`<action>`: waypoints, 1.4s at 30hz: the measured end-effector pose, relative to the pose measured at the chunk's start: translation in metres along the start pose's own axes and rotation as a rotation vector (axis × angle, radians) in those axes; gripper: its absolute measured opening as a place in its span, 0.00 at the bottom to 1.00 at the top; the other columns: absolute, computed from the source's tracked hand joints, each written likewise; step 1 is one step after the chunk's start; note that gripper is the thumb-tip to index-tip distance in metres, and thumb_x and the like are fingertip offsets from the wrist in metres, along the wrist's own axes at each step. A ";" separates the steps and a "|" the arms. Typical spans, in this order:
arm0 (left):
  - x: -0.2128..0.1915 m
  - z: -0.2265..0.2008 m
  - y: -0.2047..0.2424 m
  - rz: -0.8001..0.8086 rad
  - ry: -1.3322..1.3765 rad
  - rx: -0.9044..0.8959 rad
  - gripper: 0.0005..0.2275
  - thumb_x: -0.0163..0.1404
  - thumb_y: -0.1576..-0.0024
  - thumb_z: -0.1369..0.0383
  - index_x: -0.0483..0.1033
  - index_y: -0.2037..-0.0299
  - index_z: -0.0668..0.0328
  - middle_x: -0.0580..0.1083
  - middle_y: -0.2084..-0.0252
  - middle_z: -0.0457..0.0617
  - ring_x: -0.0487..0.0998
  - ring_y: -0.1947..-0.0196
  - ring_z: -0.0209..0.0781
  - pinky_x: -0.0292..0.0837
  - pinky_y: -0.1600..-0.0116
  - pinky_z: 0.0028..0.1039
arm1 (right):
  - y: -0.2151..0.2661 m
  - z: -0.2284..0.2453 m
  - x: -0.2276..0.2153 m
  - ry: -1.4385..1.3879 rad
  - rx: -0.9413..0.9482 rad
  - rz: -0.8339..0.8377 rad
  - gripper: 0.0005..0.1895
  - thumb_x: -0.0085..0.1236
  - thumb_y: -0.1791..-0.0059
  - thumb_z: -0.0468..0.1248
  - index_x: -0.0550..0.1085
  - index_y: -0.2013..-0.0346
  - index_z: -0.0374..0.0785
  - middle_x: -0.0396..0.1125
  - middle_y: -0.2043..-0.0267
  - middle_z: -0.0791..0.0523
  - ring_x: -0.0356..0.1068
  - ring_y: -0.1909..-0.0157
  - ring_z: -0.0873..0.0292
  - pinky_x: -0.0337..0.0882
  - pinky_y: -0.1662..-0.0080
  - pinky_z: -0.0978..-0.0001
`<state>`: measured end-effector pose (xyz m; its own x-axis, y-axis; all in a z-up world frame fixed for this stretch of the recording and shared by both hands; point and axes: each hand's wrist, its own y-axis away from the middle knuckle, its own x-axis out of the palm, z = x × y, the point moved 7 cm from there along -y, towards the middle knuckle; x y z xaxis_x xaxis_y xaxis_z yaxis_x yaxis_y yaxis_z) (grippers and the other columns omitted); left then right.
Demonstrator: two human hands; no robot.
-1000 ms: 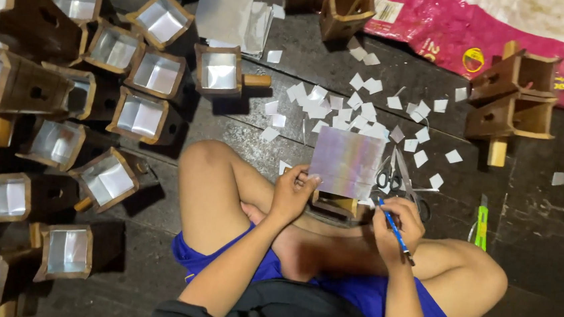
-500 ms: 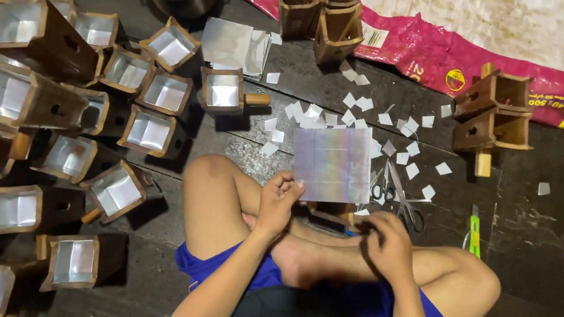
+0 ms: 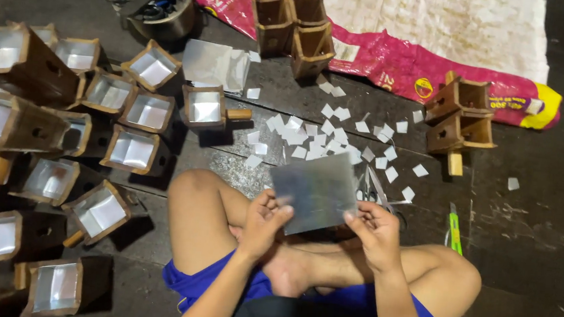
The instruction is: Marking and cutting reflective sheets with a pen and scissors to fit into wooden lantern frames.
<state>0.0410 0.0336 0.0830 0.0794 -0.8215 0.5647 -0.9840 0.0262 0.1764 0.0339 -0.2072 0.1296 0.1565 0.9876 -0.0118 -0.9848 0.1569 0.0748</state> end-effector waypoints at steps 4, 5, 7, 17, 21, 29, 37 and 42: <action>-0.001 -0.011 0.000 0.001 -0.009 -0.046 0.10 0.54 0.42 0.75 0.74 0.52 0.65 0.78 0.67 0.51 0.82 0.67 0.40 0.83 0.61 0.32 | -0.007 -0.008 -0.006 0.049 0.053 0.064 0.13 0.69 0.57 0.29 0.80 0.59 0.29 0.72 0.74 0.53 0.70 0.71 0.66 0.77 0.69 0.71; -0.004 -0.011 -0.001 -0.038 -0.010 -0.041 0.08 0.53 0.41 0.74 0.74 0.52 0.65 0.78 0.66 0.51 0.82 0.66 0.39 0.83 0.61 0.32 | -0.016 -0.022 -0.019 0.052 0.109 0.039 0.15 0.68 0.55 0.31 0.78 0.54 0.30 0.72 0.72 0.52 0.71 0.72 0.62 0.77 0.75 0.65; -0.003 -0.014 -0.002 -0.075 -0.009 -0.039 0.07 0.52 0.39 0.74 0.74 0.53 0.64 0.78 0.66 0.51 0.82 0.66 0.39 0.82 0.60 0.31 | -0.035 -0.031 -0.041 0.057 0.165 0.012 0.18 0.66 0.53 0.34 0.77 0.50 0.31 0.71 0.70 0.51 0.71 0.74 0.59 0.78 0.81 0.60; 0.020 -0.046 -0.043 -0.336 0.236 0.011 0.18 0.58 0.47 0.78 0.65 0.50 0.62 0.72 0.60 0.51 0.77 0.63 0.45 0.84 0.58 0.46 | -0.075 -0.121 -0.109 1.210 0.285 0.162 0.12 0.60 0.54 0.45 0.82 0.61 0.44 0.77 0.58 0.50 0.76 0.51 0.39 0.76 0.51 0.44; 0.054 -0.064 -0.080 -0.233 0.345 0.012 0.18 0.57 0.43 0.73 0.63 0.47 0.58 0.70 0.56 0.50 0.78 0.60 0.48 0.85 0.60 0.47 | -0.099 -0.119 -0.095 1.334 0.297 0.080 0.18 0.61 0.51 0.47 0.80 0.50 0.44 0.74 0.51 0.50 0.76 0.49 0.43 0.76 0.53 0.43; 0.072 -0.059 -0.096 -0.198 0.393 0.123 0.23 0.61 0.50 0.80 0.67 0.46 0.60 0.71 0.55 0.49 0.76 0.57 0.44 0.84 0.56 0.41 | -0.110 -0.146 -0.083 1.412 0.397 0.094 0.24 0.61 0.53 0.42 0.78 0.47 0.30 0.70 0.46 0.41 0.74 0.46 0.34 0.76 0.52 0.38; 0.057 -0.057 -0.071 -0.153 0.323 0.191 0.20 0.60 0.48 0.81 0.72 0.45 0.63 0.75 0.57 0.48 0.75 0.55 0.36 0.79 0.51 0.36 | -0.107 -0.143 -0.092 1.372 0.374 0.031 0.23 0.67 0.59 0.39 0.80 0.53 0.28 0.72 0.53 0.41 0.75 0.48 0.34 0.78 0.50 0.44; 0.043 -0.029 -0.052 -0.091 0.095 0.200 0.10 0.56 0.39 0.70 0.81 0.50 0.62 0.80 0.56 0.46 0.70 0.52 0.28 0.73 0.41 0.33 | -0.089 -0.087 -0.083 1.320 0.135 -0.106 0.18 0.65 0.59 0.36 0.81 0.58 0.26 0.71 0.58 0.41 0.75 0.53 0.34 0.77 0.51 0.45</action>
<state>0.1005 0.0131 0.1211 0.1751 -0.7579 0.6285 -0.9833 -0.1671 0.0724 0.1020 -0.3033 0.0368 -0.0342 0.2426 -0.9695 -0.9451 0.3075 0.1103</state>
